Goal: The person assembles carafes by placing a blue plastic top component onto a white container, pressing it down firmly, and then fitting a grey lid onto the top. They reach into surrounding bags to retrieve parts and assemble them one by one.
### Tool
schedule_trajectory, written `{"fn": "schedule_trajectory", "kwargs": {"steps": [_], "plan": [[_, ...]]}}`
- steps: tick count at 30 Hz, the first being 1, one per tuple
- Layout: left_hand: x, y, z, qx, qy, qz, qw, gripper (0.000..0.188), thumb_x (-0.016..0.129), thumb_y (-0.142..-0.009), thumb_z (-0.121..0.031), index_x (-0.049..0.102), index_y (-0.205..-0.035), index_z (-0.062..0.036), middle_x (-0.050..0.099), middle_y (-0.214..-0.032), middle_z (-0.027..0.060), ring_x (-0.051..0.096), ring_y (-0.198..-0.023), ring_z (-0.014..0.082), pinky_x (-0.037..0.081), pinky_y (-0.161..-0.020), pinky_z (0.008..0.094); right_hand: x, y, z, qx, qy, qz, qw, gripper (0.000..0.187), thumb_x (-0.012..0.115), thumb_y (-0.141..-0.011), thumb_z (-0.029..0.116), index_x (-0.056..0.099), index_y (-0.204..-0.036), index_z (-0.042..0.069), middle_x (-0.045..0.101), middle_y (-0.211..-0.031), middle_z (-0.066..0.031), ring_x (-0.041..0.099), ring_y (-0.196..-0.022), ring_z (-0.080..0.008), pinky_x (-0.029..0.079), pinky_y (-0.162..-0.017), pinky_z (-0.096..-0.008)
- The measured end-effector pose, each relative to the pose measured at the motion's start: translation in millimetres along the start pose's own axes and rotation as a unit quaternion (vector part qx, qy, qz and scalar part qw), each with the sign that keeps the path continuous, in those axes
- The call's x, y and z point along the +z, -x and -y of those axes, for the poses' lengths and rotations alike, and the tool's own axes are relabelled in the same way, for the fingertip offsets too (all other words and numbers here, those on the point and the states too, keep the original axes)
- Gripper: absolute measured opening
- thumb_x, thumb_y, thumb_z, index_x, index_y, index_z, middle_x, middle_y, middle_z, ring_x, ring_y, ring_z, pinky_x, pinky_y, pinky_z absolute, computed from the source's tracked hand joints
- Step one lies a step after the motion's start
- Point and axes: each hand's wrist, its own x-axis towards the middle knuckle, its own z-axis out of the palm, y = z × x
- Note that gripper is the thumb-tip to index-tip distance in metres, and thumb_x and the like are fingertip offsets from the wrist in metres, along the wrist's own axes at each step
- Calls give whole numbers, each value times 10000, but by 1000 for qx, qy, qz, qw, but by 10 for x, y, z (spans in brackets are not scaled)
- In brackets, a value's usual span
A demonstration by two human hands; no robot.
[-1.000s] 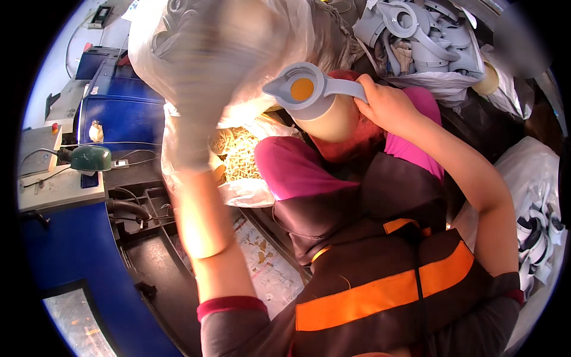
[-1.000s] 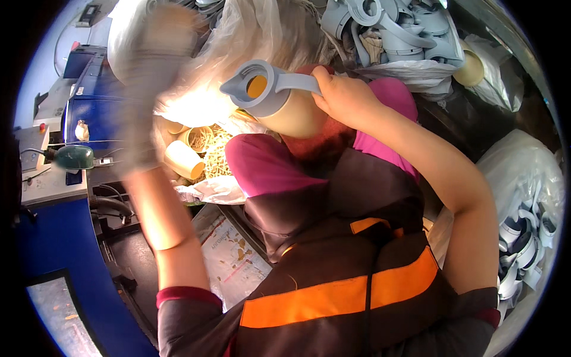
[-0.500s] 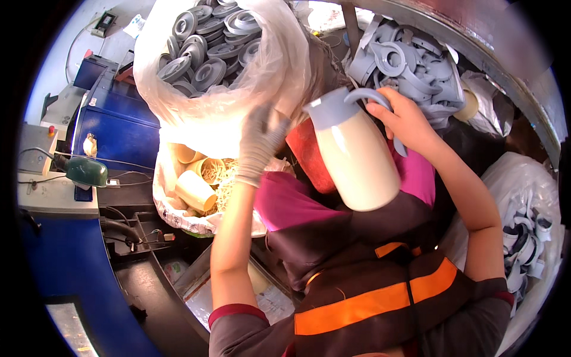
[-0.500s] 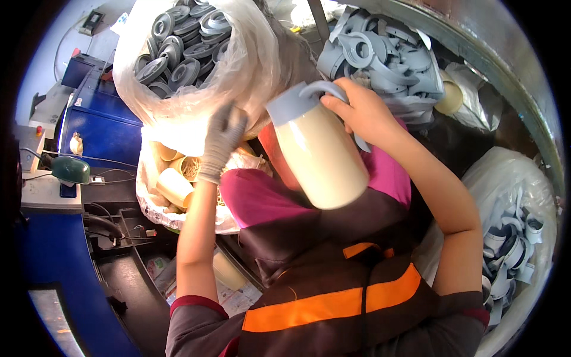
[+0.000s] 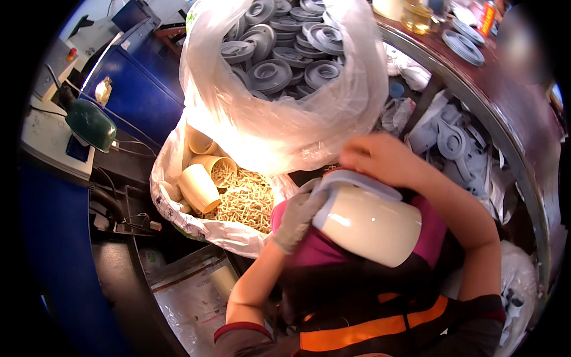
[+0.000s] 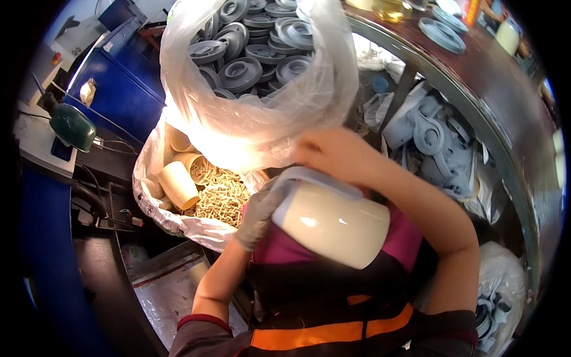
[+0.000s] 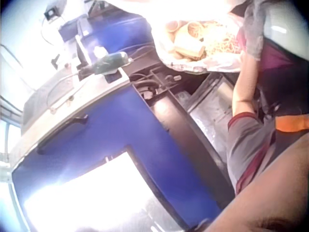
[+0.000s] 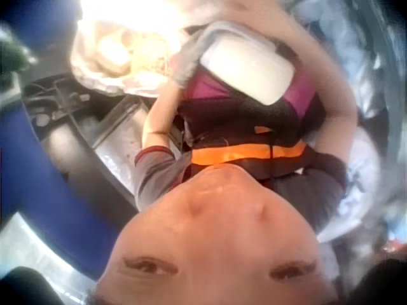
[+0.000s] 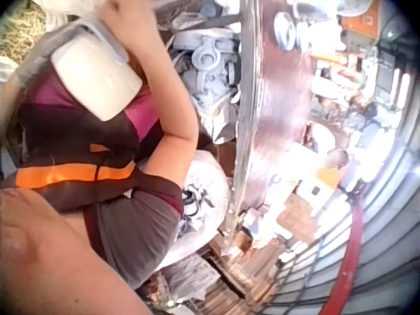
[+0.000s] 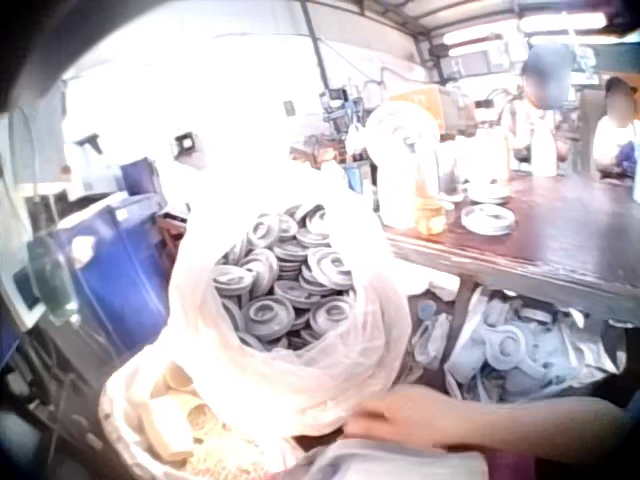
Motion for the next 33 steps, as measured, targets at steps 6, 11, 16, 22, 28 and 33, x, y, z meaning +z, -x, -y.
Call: {"fn": "schedule_trajectory", "kwargs": {"steps": [6,11,16,22,28,33], "plan": [[-372,484,154,36,236,-172,956,519,440,-974,-422,522,-1257,5,606,-1178,139,581,-1097,234,444,-983,376,0,-2265,-553,134,-215,-211,944,393,608,-860,352,661,-965,-23,673,-817,-112,644,-668,-183,509,-612,-296],[-785,722,283,58,326,-255,909,578,459,-951,-475,475,-1308,-21,554,-1263,139,535,-1155,264,415,-1015,408,259,-2876,-664,233,-123,-206,942,469,656,-793,404,669,-946,-39,686,-892,-161,663,-755,-257,524,-704,-363],[-899,571,236,109,372,-331,860,584,470,-943,-492,507,-1283,-20,560,-1273,137,529,-1176,265,414,-1014,424,77,-2186,-406,-38,-107,-428,897,522,714,-772,392,632,-1048,-43,669,-995,-171,651,-869,-271,498,-790,-361],[-642,370,412,99,488,-226,837,529,499,-933,-477,529,-1261,-62,577,-1251,100,542,-1158,254,441,-991,435,251,142,-159,-249,113,-251,929,465,810,-697,255,636,-1070,39,641,-976,-103,613,-914,-270,467,-819,-385],[-335,356,504,100,384,-207,894,525,500,-944,-456,529,-1266,-42,578,-1270,108,535,-1178,260,419,-1025,436,439,793,-323,-186,-210,-235,931,516,741,-751,161,553,-1220,53,487,-1309,-143,459,-1226,-275,392,-973,-372],[-239,519,424,90,359,-194,908,528,505,-952,-430,511,-1271,-9,580,-1256,133,547,-1158,245,426,-1019,401,324,1113,-276,-73,-164,-164,970,533,692,-795,157,503,-1277,33,522,-1280,-123,504,-1183,-239,425,-930,-342]]}}
